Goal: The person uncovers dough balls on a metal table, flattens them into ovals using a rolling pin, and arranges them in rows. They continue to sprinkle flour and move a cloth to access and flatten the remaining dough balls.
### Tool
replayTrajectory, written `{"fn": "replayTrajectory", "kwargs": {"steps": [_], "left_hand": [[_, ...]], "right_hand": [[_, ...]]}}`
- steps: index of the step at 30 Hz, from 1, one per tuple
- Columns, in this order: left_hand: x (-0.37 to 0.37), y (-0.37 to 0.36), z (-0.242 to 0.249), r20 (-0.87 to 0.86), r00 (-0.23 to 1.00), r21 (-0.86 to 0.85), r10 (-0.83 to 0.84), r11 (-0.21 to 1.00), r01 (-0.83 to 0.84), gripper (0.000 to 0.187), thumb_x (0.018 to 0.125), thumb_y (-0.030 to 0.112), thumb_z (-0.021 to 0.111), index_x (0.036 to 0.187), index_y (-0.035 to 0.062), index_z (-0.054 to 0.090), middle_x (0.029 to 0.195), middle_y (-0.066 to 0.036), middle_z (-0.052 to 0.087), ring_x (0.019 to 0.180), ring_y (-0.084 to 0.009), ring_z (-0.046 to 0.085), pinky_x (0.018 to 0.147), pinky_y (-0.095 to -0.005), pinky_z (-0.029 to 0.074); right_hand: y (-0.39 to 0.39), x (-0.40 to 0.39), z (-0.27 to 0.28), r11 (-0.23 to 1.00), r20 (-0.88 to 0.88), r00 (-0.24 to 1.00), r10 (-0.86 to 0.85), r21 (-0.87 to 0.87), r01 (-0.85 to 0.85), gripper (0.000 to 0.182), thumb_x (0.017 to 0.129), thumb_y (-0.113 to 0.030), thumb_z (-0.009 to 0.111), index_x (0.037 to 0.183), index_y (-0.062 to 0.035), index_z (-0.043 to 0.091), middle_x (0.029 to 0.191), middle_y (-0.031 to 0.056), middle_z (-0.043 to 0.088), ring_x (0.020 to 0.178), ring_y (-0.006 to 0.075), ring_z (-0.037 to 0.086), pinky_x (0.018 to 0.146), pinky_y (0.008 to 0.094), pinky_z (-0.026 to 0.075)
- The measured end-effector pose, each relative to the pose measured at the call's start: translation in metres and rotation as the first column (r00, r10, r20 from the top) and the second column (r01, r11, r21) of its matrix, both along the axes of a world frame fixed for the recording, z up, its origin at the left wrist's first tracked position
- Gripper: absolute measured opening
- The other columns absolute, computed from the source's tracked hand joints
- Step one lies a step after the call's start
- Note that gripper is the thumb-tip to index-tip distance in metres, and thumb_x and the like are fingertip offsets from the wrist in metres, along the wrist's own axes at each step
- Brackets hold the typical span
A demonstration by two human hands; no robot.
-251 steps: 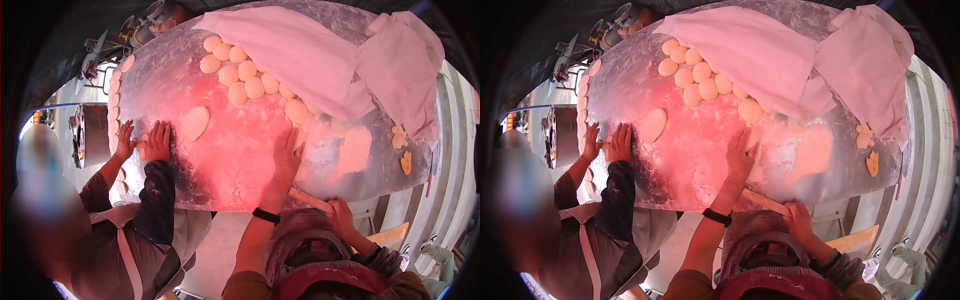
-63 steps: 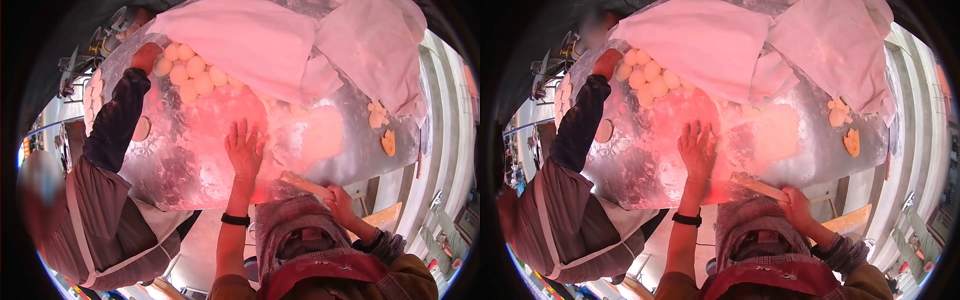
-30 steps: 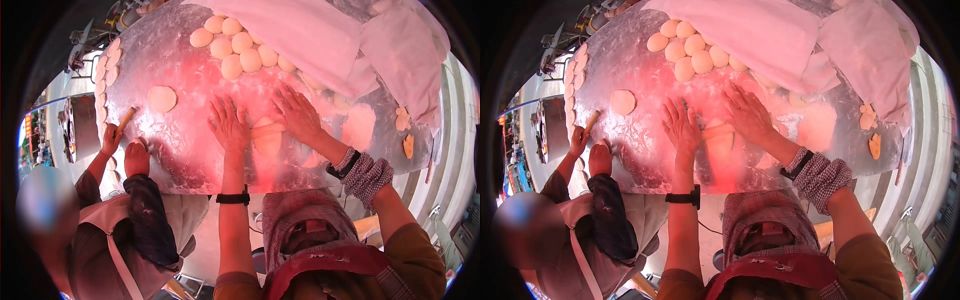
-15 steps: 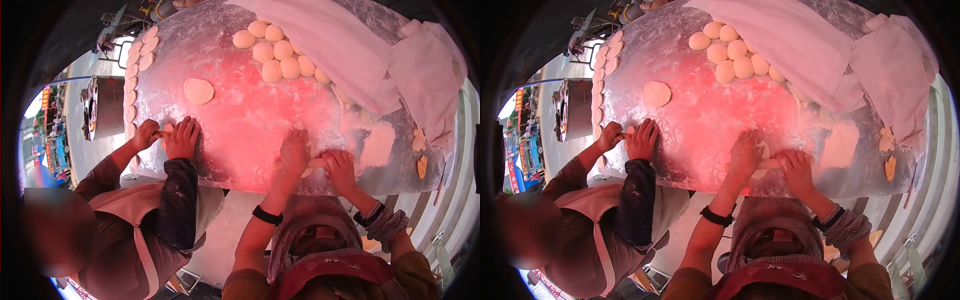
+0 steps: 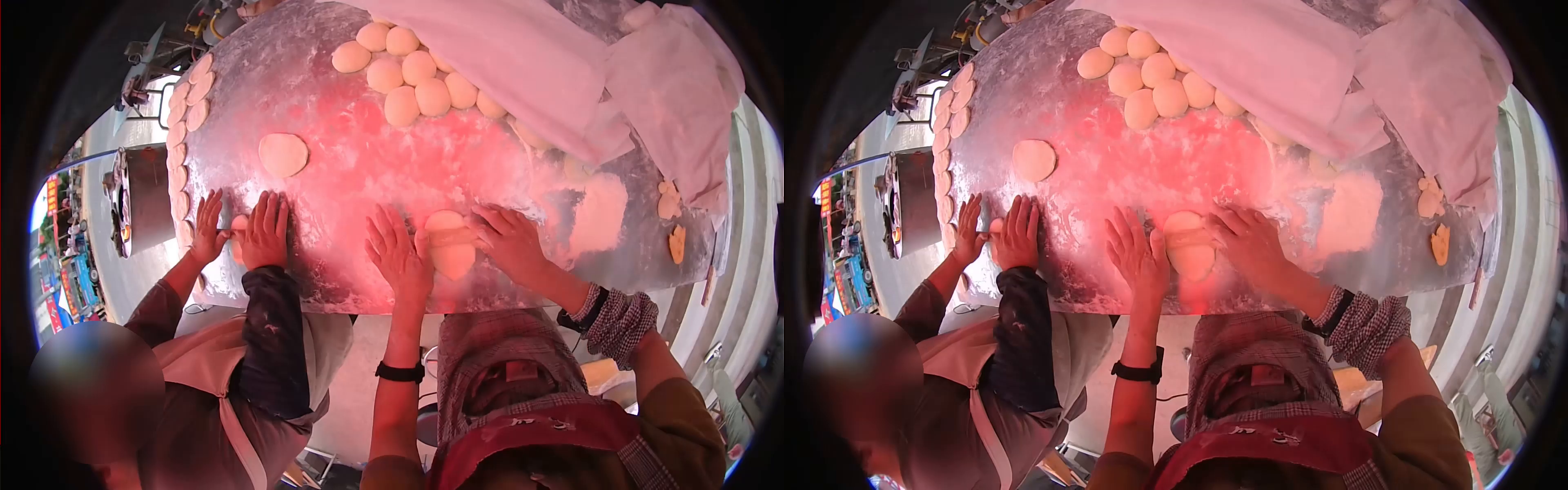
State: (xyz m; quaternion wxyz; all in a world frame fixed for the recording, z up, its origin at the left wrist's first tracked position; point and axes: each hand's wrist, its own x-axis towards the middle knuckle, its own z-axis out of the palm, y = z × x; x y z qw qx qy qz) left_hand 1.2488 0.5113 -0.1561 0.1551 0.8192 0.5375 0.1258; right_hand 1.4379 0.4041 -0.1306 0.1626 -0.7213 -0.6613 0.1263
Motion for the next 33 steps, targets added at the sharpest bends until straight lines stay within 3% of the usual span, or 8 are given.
{"fn": "replayTrajectory", "kwargs": {"steps": [6, 9, 14, 21, 28, 30, 31, 33], "left_hand": [[0.027, 0.062, -0.008, -0.045, 0.993, 0.002, -0.108, 0.994, 0.108, 0.075, 0.099, 0.056, 0.037, 0.153, 0.0047, 0.026, 0.162, -0.016, 0.02, 0.148, -0.0387, 0.016, 0.116, -0.0584, 0.012], [-0.036, -0.04, 0.0, -0.046, 0.962, -0.065, -0.269, 0.962, 0.266, 0.089, 0.094, 0.066, 0.039, 0.155, 0.0039, 0.02, 0.161, -0.016, 0.021, 0.148, -0.0385, 0.017, 0.116, -0.0573, 0.012], [-0.037, -0.035, 0.028, 0.212, 0.972, -0.127, -0.105, 0.983, 0.134, 0.04, 0.099, 0.033, 0.05, 0.117, 0.0011, 0.067, 0.127, -0.013, 0.064, 0.133, -0.0347, 0.047, 0.11, -0.0513, 0.027], [-0.043, -0.078, 0.014, -0.082, 0.971, -0.137, -0.224, 0.968, 0.211, 0.081, 0.094, 0.042, 0.056, 0.151, -0.0032, 0.021, 0.158, -0.027, 0.018, 0.145, -0.0444, 0.019, 0.115, -0.0522, 0.023], [0.033, -0.037, 0.036, 0.171, 0.944, -0.471, 0.284, 0.865, -0.175, 0.083, 0.071, 0.008, 0.082, 0.139, -0.0034, 0.036, 0.136, -0.027, 0.048, 0.118, -0.0362, 0.056, 0.093, -0.0439, 0.049], [0.008, -0.005, 0.012, 0.254, 0.891, -0.789, 0.377, 0.614, -0.035, 0.062, 0.073, 0.008, 0.08, 0.125, -0.0026, 0.048, 0.104, -0.019, 0.067, 0.09, -0.0244, 0.065, 0.075, -0.0359, 0.053], [0.006, 0.022, 0.027, 0.244, 0.886, -0.628, 0.393, 0.761, -0.164, 0.048, 0.076, 0.009, 0.078, 0.116, -0.0011, 0.055, 0.081, -0.009, 0.069, 0.076, -0.0155, 0.064, 0.065, -0.0299, 0.051], [0.007, 0.074, 0.034, 0.223, 0.927, -0.096, 0.303, 0.953, -0.288, 0.051, 0.081, 0.018, 0.076, 0.124, -0.0004, 0.055, 0.114, -0.016, 0.065, 0.105, -0.0294, 0.059, 0.088, -0.0401, 0.047]], "right_hand": [[0.085, 0.019, -0.018, 0.991, 0.098, 0.987, -0.131, 0.009, 0.13, 0.065, 0.09, -0.037, 0.061, 0.144, -0.0061, 0.042, 0.154, 0.0119, 0.035, 0.144, 0.0262, 0.029, 0.116, 0.0459, 0.026], [-0.026, -0.016, 0.004, 0.999, 0.015, 1.0, 0.009, -0.053, -0.008, 0.069, 0.087, -0.034, 0.063, 0.144, -0.0025, 0.042, 0.152, 0.0144, 0.038, 0.142, 0.0274, 0.034, 0.116, 0.0466, 0.025], [-0.038, -0.016, 0.003, 0.98, -0.05, 0.987, 0.156, -0.119, -0.161, 0.068, 0.087, -0.033, 0.063, 0.143, -0.0021, 0.043, 0.149, 0.0163, 0.042, 0.14, 0.0294, 0.038, 0.114, 0.0462, 0.029], [-0.087, -0.056, 0.011, 0.996, 0.011, 0.999, 0.047, -0.074, -0.046, 0.062, 0.086, -0.026, 0.063, 0.14, -0.0019, 0.046, 0.145, 0.0147, 0.046, 0.135, 0.0275, 0.043, 0.109, 0.045, 0.035], [-0.069, -0.024, 0.009, 0.997, -0.078, 0.997, -0.01, -0.075, 0.004, 0.041, 0.079, -0.011, 0.062, 0.119, -0.0029, 0.057, 0.126, 0.0124, 0.057, 0.117, 0.028, 0.053, 0.101, 0.0458, 0.037], [-0.089, -0.014, 0.008, 0.992, -0.105, 0.988, -0.109, -0.081, 0.1, 0.035, 0.077, -0.011, 0.065, 0.11, -0.004, 0.057, 0.115, 0.0123, 0.061, 0.109, 0.03, 0.056, 0.097, 0.045, 0.038], [-0.095, -0.009, 0.011, 0.992, -0.1, 0.989, -0.112, -0.076, 0.105, 0.035, 0.077, -0.011, 0.065, 0.11, -0.004, 0.057, 0.115, 0.0123, 0.061, 0.109, 0.03, 0.056, 0.097, 0.045, 0.038], [-0.106, -0.002, 0.021, 0.945, -0.107, 0.95, -0.294, -0.183, 0.272, 0.035, 0.076, -0.012, 0.067, 0.109, -0.0047, 0.057, 0.11, 0.0135, 0.062, 0.104, 0.033, 0.057, 0.094, 0.0459, 0.039]]}}
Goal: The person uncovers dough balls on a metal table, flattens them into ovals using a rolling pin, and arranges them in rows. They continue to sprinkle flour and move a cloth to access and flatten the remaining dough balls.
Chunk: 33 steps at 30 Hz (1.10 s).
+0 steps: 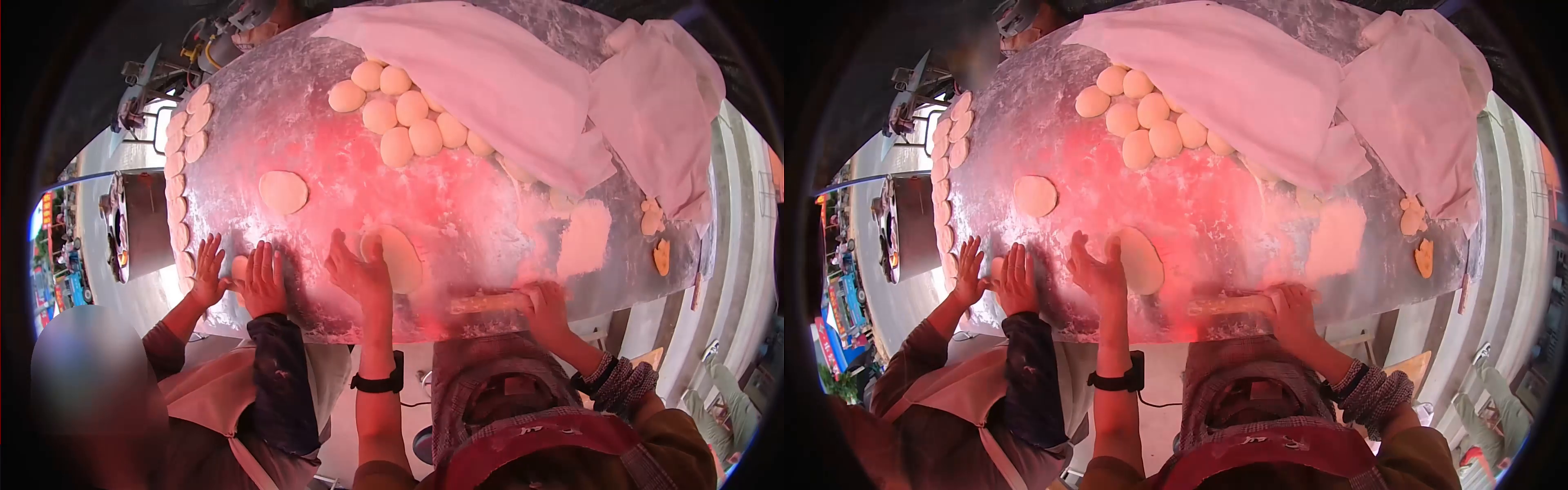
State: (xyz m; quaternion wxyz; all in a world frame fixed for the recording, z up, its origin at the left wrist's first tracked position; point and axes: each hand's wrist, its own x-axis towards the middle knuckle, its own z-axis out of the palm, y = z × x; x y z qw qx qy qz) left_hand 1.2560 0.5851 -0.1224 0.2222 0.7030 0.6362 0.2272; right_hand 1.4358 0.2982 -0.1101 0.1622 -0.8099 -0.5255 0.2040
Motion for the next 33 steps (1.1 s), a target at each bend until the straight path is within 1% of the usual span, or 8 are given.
{"fn": "replayTrajectory", "kwargs": {"steps": [1, 5, 12, 16, 19, 22, 29, 33], "left_hand": [[0.015, 0.024, 0.005, -0.174, 0.985, 0.306, -0.001, 0.951, 0.055, 0.052, 0.084, 0.019, 0.072, 0.13, 0.0004, 0.054, 0.127, -0.018, 0.06, 0.119, -0.0348, 0.054, 0.099, -0.0434, 0.042], [0.101, 0.097, -0.036, 0.103, 0.864, 0.321, -0.493, 0.839, 0.44, 0.046, 0.092, 0.017, 0.062, 0.135, 0.0039, 0.052, 0.141, -0.019, 0.049, 0.129, -0.0384, 0.044, 0.107, -0.0489, 0.035], [0.098, 0.027, -0.024, -0.171, 0.889, -0.063, -0.425, 0.905, 0.42, 0.042, 0.088, 0.018, 0.068, 0.126, 0.0047, 0.057, 0.134, -0.017, 0.055, 0.122, -0.0392, 0.048, 0.104, -0.0474, 0.04], [0.11, 0.017, -0.048, 0.005, 0.895, 0.329, -0.446, 0.846, 0.42, 0.041, 0.085, 0.014, 0.071, 0.123, 0.0062, 0.061, 0.13, -0.017, 0.058, 0.125, -0.0378, 0.049, 0.105, -0.0459, 0.041], [0.104, -0.042, -0.065, 0.119, 0.704, 0.229, -0.7, 0.709, 0.667, 0.04, 0.085, 0.015, 0.072, 0.123, 0.0057, 0.063, 0.121, -0.017, 0.064, 0.118, -0.0331, 0.058, 0.102, -0.0454, 0.045], [0.124, -0.084, -0.072, 0.355, 0.763, 0.044, -0.54, 0.825, 0.564, 0.04, 0.085, 0.018, 0.073, 0.121, 0.0031, 0.064, 0.126, -0.017, 0.062, 0.119, -0.0342, 0.057, 0.101, -0.0434, 0.045], [0.187, -0.125, -0.026, -0.11, 0.7, 0.255, -0.705, 0.661, 0.706, 0.042, 0.085, 0.027, 0.072, 0.123, 0.0118, 0.066, 0.141, -0.012, 0.052, 0.132, -0.0323, 0.046, 0.109, -0.0577, 0.028], [0.194, -0.157, -0.054, 0.152, 0.612, 0.348, -0.776, 0.622, 0.701, 0.036, 0.082, 0.004, 0.066, 0.118, 0.0086, 0.068, 0.134, -0.012, 0.057, 0.126, -0.0329, 0.052, 0.106, -0.049, 0.041]], "right_hand": [[-0.002, 0.001, 0.002, 1.0, 0.003, 1.0, -0.005, 0.004, 0.005, 0.035, 0.076, -0.012, 0.067, 0.109, -0.0047, 0.057, 0.11, 0.0135, 0.062, 0.104, 0.033, 0.057, 0.094, 0.0459, 0.039], [-0.006, 0.001, 0.006, 0.981, -0.075, 0.981, -0.18, 0.052, 0.184, 0.035, 0.081, -0.012, 0.066, 0.113, -0.0024, 0.055, 0.111, 0.0174, 0.061, 0.1, 0.038, 0.056, 0.091, 0.0477, 0.042], [-0.038, -0.014, 0.018, 0.938, -0.194, 0.918, -0.346, -0.039, 0.345, 0.031, 0.084, -0.014, 0.066, 0.112, -0.0041, 0.055, 0.106, 0.0172, 0.061, 0.099, 0.0391, 0.056, 0.086, 0.0484, 0.043], [-0.059, -0.011, 0.019, 0.909, -0.241, 0.876, -0.417, -0.103, 0.404, 0.032, 0.084, -0.016, 0.067, 0.112, -0.0042, 0.056, 0.104, 0.0174, 0.061, 0.096, 0.0388, 0.057, 0.084, 0.0475, 0.045], [-0.066, -0.003, 0.023, 0.901, -0.269, 0.86, -0.434, -0.123, 0.416, 0.034, 0.084, -0.016, 0.068, 0.113, -0.0047, 0.056, 0.103, 0.0175, 0.061, 0.094, 0.0388, 0.058, 0.082, 0.0464, 0.047], [-0.075, 0.013, 0.021, 0.908, -0.308, 0.856, -0.415, -0.089, 0.409, 0.033, 0.084, -0.015, 0.068, 0.113, -0.0053, 0.056, 0.102, 0.0174, 0.061, 0.095, 0.0385, 0.059, 0.082, 0.046, 0.048], [-0.129, 0.051, 0.026, 0.889, -0.312, 0.835, -0.454, -0.094, 0.448, 0.033, 0.084, -0.014, 0.067, 0.112, -0.0036, 0.056, 0.103, 0.018, 0.063, 0.094, 0.0381, 0.062, 0.08, 0.0446, 0.05], [-0.157, 0.061, 0.024, 0.854, -0.308, 0.797, -0.52, -0.182, 0.487, 0.033, 0.084, -0.014, 0.067, 0.113, -0.0028, 0.056, 0.103, 0.0182, 0.064, 0.093, 0.0389, 0.063, 0.081, 0.0439, 0.051]]}}
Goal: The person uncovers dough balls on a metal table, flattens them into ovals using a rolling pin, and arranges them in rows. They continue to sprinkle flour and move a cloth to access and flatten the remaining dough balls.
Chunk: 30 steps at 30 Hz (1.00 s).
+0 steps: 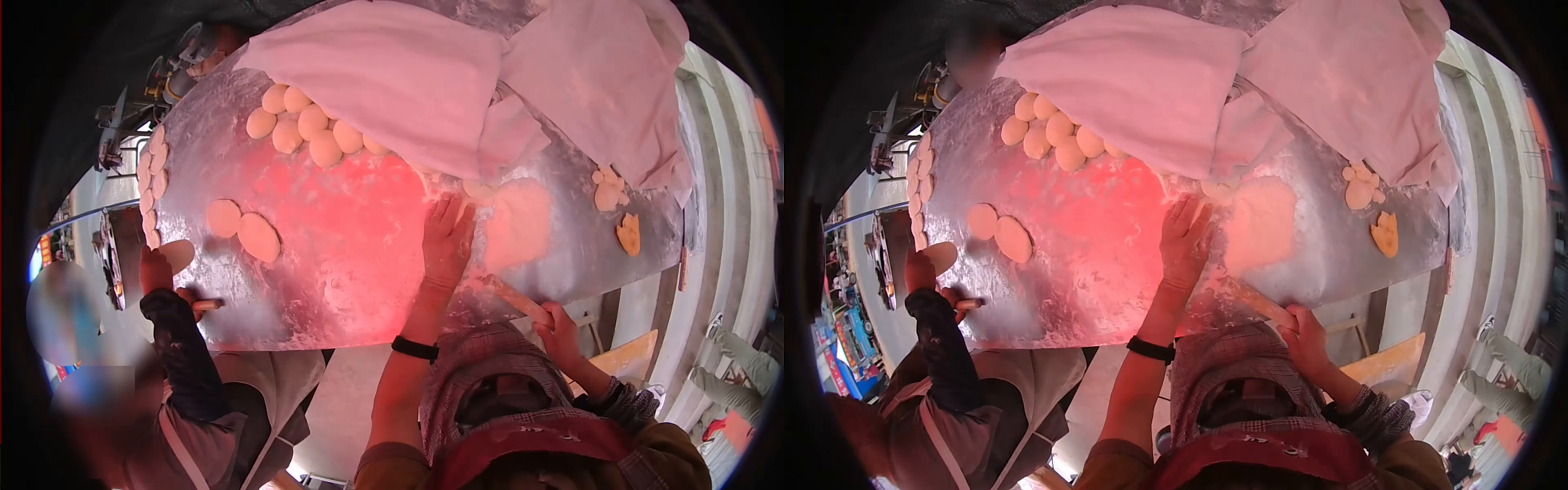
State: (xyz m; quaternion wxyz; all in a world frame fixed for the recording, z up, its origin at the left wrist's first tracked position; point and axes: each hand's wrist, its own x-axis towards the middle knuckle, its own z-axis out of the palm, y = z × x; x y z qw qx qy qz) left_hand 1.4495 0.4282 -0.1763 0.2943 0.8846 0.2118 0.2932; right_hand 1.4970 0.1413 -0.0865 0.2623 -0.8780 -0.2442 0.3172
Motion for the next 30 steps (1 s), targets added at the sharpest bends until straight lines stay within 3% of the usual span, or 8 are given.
{"fn": "replayTrajectory", "kwargs": {"steps": [7, 10, 12, 22, 25, 27, 29, 30], "left_hand": [[-0.066, 0.007, 0.019, -0.096, 0.892, 0.13, 0.442, 0.894, -0.429, 0.037, 0.082, -0.005, 0.06, 0.115, 0.006, 0.069, 0.123, -0.011, 0.064, 0.115, -0.033, 0.06, 0.096, -0.0394, 0.051], [-0.091, -0.017, 0.021, -0.135, 0.991, -0.001, -0.023, 1.0, 0.023, 0.041, 0.08, -0.004, 0.064, 0.12, 0.0066, 0.067, 0.127, -0.011, 0.062, 0.114, -0.0335, 0.061, 0.096, -0.0398, 0.051], [-0.104, -0.013, 0.028, -0.172, 0.985, -0.247, 0.03, 0.966, -0.073, 0.036, 0.086, 0.003, 0.062, 0.122, 0.0074, 0.066, 0.136, -0.013, 0.056, 0.123, -0.0351, 0.054, 0.101, -0.0435, 0.046], [-0.124, 0.034, 0.011, -0.399, 0.832, 0.287, 0.385, 0.915, -0.285, 0.05, 0.095, 0.029, 0.057, 0.139, 0.0059, 0.05, 0.15, -0.013, 0.042, 0.139, -0.0346, 0.037, 0.112, -0.0517, 0.028], [-0.125, 0.03, 0.01, -0.451, 0.82, 0.207, 0.354, 0.935, -0.289, 0.057, 0.098, 0.031, 0.051, 0.146, 0.003, 0.041, 0.152, -0.02, 0.037, 0.142, -0.0377, 0.031, 0.114, -0.0518, 0.024], [-0.138, 0.038, 0.01, -0.187, 0.939, -0.2, 0.288, 0.925, -0.324, 0.061, 0.102, 0.036, 0.042, 0.15, 0.0005, 0.031, 0.156, -0.02, 0.031, 0.145, -0.0392, 0.024, 0.117, -0.052, 0.019], [-0.17, 0.047, 0.033, -0.112, 0.777, -0.488, 0.619, 0.647, -0.586, 0.063, 0.105, 0.041, 0.028, 0.15, -0.0032, 0.031, 0.157, -0.022, 0.027, 0.146, -0.0421, 0.02, 0.117, -0.0534, 0.015], [-0.184, 0.059, 0.043, -0.124, 0.799, -0.323, 0.589, 0.737, -0.594, 0.062, 0.104, 0.041, 0.03, 0.15, -0.0018, 0.031, 0.158, -0.021, 0.027, 0.146, -0.0418, 0.02, 0.117, -0.0531, 0.015]], "right_hand": [[0.002, 0.006, 0.004, 0.983, -0.062, 0.992, 0.105, 0.154, -0.095, 0.035, 0.085, -0.015, 0.068, 0.114, -0.0018, 0.055, 0.103, 0.0197, 0.064, 0.093, 0.0385, 0.064, 0.079, 0.0426, 0.051], [0.006, 0.0, -0.001, 0.982, -0.117, 0.985, 0.129, 0.151, -0.111, 0.035, 0.086, -0.016, 0.069, 0.114, -0.0016, 0.055, 0.101, 0.0203, 0.064, 0.093, 0.0386, 0.064, 0.079, 0.0422, 0.052], [0.012, -0.002, 0.007, 0.972, -0.181, 0.964, 0.197, 0.161, -0.168, 0.034, 0.086, -0.016, 0.068, 0.114, -0.0014, 0.055, 0.1, 0.0206, 0.065, 0.093, 0.0386, 0.064, 0.079, 0.0422, 0.052], [0.063, -0.018, 0.009, 0.917, -0.101, 0.934, 0.343, 0.254, -0.309, 0.034, 0.086, -0.012, 0.067, 0.116, -0.0016, 0.054, 0.105, 0.0214, 0.063, 0.093, 0.0405, 0.064, 0.079, 0.0424, 0.051], [0.118, -0.026, 0.003, 0.909, -0.007, 0.954, 0.299, 0.307, -0.282, 0.035, 0.084, -0.009, 0.067, 0.117, -0.0031, 0.056, 0.108, 0.0188, 0.064, 0.095, 0.0392, 0.064, 0.081, 0.0426, 0.051], [0.165, -0.029, 0.004, 0.906, 0.061, 0.953, 0.297, 0.296, -0.301, 0.036, 0.083, -0.009, 0.068, 0.117, -0.0041, 0.057, 0.109, 0.0174, 0.064, 0.097, 0.038, 0.063, 0.083, 0.0415, 0.051], [0.202, -0.029, 0.005, 0.806, 0.289, 0.804, 0.519, 0.148, -0.573, 0.043, 0.084, -0.011, 0.069, 0.124, -0.0037, 0.057, 0.116, 0.0142, 0.066, 0.105, 0.0316, 0.064, 0.087, 0.0386, 0.052], [0.214, -0.032, -0.012, 0.811, 0.286, 0.81, 0.512, 0.148, -0.566, 0.043, 0.084, -0.011, 0.069, 0.124, -0.0037, 0.057, 0.116, 0.0142, 0.066, 0.105, 0.0316, 0.064, 0.087, 0.0386, 0.052]]}}
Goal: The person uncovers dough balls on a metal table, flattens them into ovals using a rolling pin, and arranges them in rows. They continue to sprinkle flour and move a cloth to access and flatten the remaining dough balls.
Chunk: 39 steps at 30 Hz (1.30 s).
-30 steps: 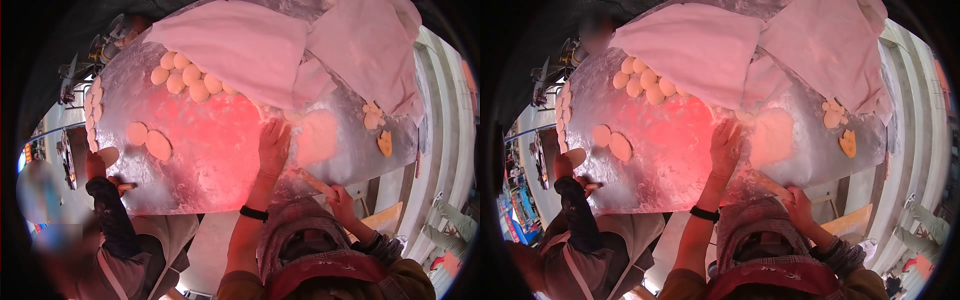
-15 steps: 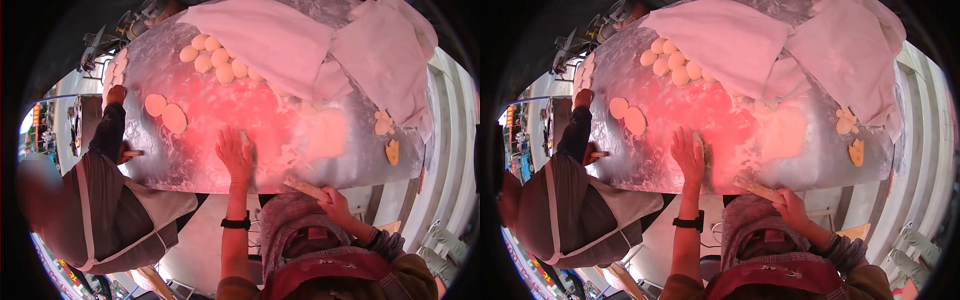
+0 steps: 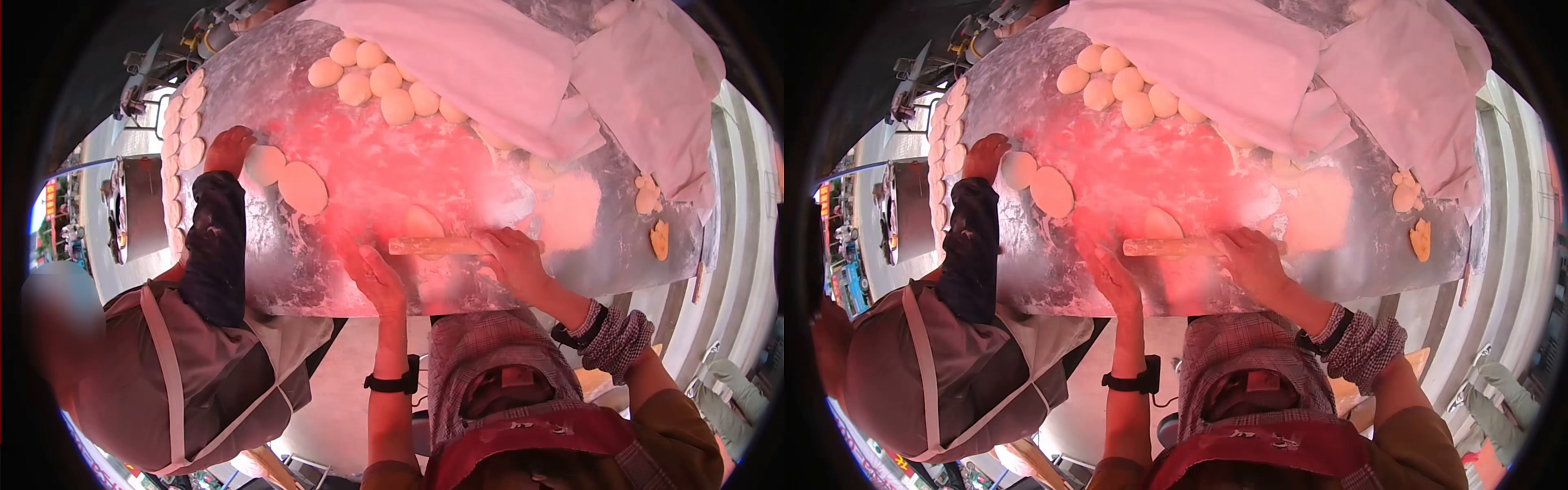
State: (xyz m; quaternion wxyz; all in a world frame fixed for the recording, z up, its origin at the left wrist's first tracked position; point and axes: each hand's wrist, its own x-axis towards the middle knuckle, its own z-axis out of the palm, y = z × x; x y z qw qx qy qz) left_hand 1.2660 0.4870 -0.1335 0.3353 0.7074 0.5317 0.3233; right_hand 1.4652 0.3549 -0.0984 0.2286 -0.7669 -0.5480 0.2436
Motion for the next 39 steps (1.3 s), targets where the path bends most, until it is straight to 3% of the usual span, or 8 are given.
{"fn": "replayTrajectory", "kwargs": {"steps": [4, 17, 20, 23, 27, 31, 33, 39], "left_hand": [[0.005, 0.045, -0.039, -0.602, 0.783, 0.139, -0.16, 0.944, 0.3, 0.06, 0.103, 0.04, 0.036, 0.15, 0.0031, 0.035, 0.159, -0.016, 0.028, 0.146, -0.0396, 0.021, 0.117, -0.0522, 0.016], [-0.005, -0.032, -0.012, -0.428, 0.847, -0.027, -0.315, 0.941, 0.336, 0.06, 0.093, 0.03, 0.057, 0.146, 0.0055, 0.042, 0.157, -0.015, 0.032, 0.147, -0.0394, 0.022, 0.113, -0.0564, 0.017], [0.032, 0.027, -0.007, -0.285, 0.827, -0.107, -0.484, 0.874, 0.475, 0.047, 0.077, 0.01, 0.076, 0.121, 0.005, 0.061, 0.123, -0.016, 0.063, 0.117, -0.0317, 0.059, 0.096, -0.0405, 0.045], [0.001, 0.055, 0.005, -0.314, 0.913, -0.452, -0.262, 0.886, 0.099, 0.033, 0.076, 0.012, 0.077, 0.103, 0.0058, 0.059, 0.084, -0.009, 0.067, 0.082, -0.0242, 0.067, 0.075, -0.0386, 0.051], [-0.041, 0.0, -0.011, -0.134, 0.987, -0.366, -0.084, 0.93, 0.029, 0.031, 0.08, 0.015, 0.076, 0.104, 0.0043, 0.059, 0.072, -0.009, 0.066, 0.064, -0.0244, 0.064, 0.066, -0.0375, 0.052], [-0.055, -0.006, 0.006, -0.018, 0.975, -0.42, 0.22, 0.884, -0.207, 0.045, 0.095, 0.036, 0.062, 0.123, 0.0014, 0.055, 0.115, -0.018, 0.065, 0.103, -0.0273, 0.064, 0.088, -0.0395, 0.049], [-0.04, 0.026, -0.012, -0.581, 0.813, 0.235, -0.027, 0.951, 0.2, 0.06, 0.099, 0.045, 0.048, 0.143, 0.0048, 0.043, 0.149, -0.019, 0.042, 0.138, -0.0336, 0.038, 0.109, -0.0494, 0.032], [0.0, 0.101, -0.041, -0.585, 0.81, 0.178, -0.045, 0.967, 0.182, 0.068, 0.098, 0.048, 0.045, 0.151, 0.0072, 0.033, 0.158, -0.017, 0.027, 0.147, -0.0362, 0.021, 0.117, -0.0543, 0.017]], "right_hand": [[0.075, -0.003, -0.05, 0.969, 0.316, 0.92, 0.231, 0.009, -0.246, 0.059, 0.091, -0.029, 0.06, 0.144, -0.0072, 0.043, 0.152, 0.014, 0.039, 0.14, 0.0309, 0.038, 0.112, 0.0439, 0.035], [-0.043, -0.056, -0.03, 0.974, 0.36, 0.912, 0.197, 0.036, -0.224, 0.06, 0.076, -0.02, 0.069, 0.132, -0.0041, 0.053, 0.14, 0.0113, 0.05, 0.13, 0.0272, 0.045, 0.108, 0.0455, 0.035], [-0.006, -0.03, -0.026, 0.974, 0.279, 0.945, 0.169, 0.099, -0.204, 0.05, 0.07, -0.011, 0.07, 0.118, -0.0068, 0.058, 0.117, 0.0081, 0.057, 0.111, 0.0278, 0.052, 0.096, 0.0451, 0.041], [-0.024, -0.024, -0.008, 0.996, 0.203, 0.979, -0.024, 0.087, 0.007, 0.05, 0.07, -0.007, 0.069, 0.118, -0.0068, 0.059, 0.117, 0.01, 0.058, 0.109, 0.0293, 0.053, 0.092, 0.0445, 0.042], [-0.012, -0.042, -0.013, 0.98, 0.055, 0.988, -0.146, 0.141, 0.137, 0.049, 0.072, -0.005, 0.069, 0.12, -0.0064, 0.059, 0.115, 0.0101, 0.059, 0.102, 0.0314, 0.055, 0.087, 0.0441, 0.046], [0.018, -0.056, -0.024, 0.992, 0.105, 0.992, 0.07, 0.093, -0.08, 0.044, 0.076, -0.006, 0.069, 0.12, -0.0065, 0.059, 0.118, 0.0095, 0.059, 0.107, 0.0291, 0.056, 0.092, 0.0422, 0.046], [0.055, -0.054, -0.051, 0.94, 0.21, 0.958, 0.194, 0.24, -0.242, 0.042, 0.083, -0.014, 0.067, 0.124, -0.0068, 0.059, 0.132, 0.0103, 0.055, 0.124, 0.0255, 0.05, 0.101, 0.0432, 0.043], [0.14, -0.037, -0.05, 0.992, 0.342, 0.937, 0.066, 0.081, -0.1, 0.071, 0.088, -0.033, 0.063, 0.149, -0.0086, 0.035, 0.158, 0.0147, 0.027, 0.144, 0.0323, 0.028, 0.116, 0.0498, 0.026]]}}
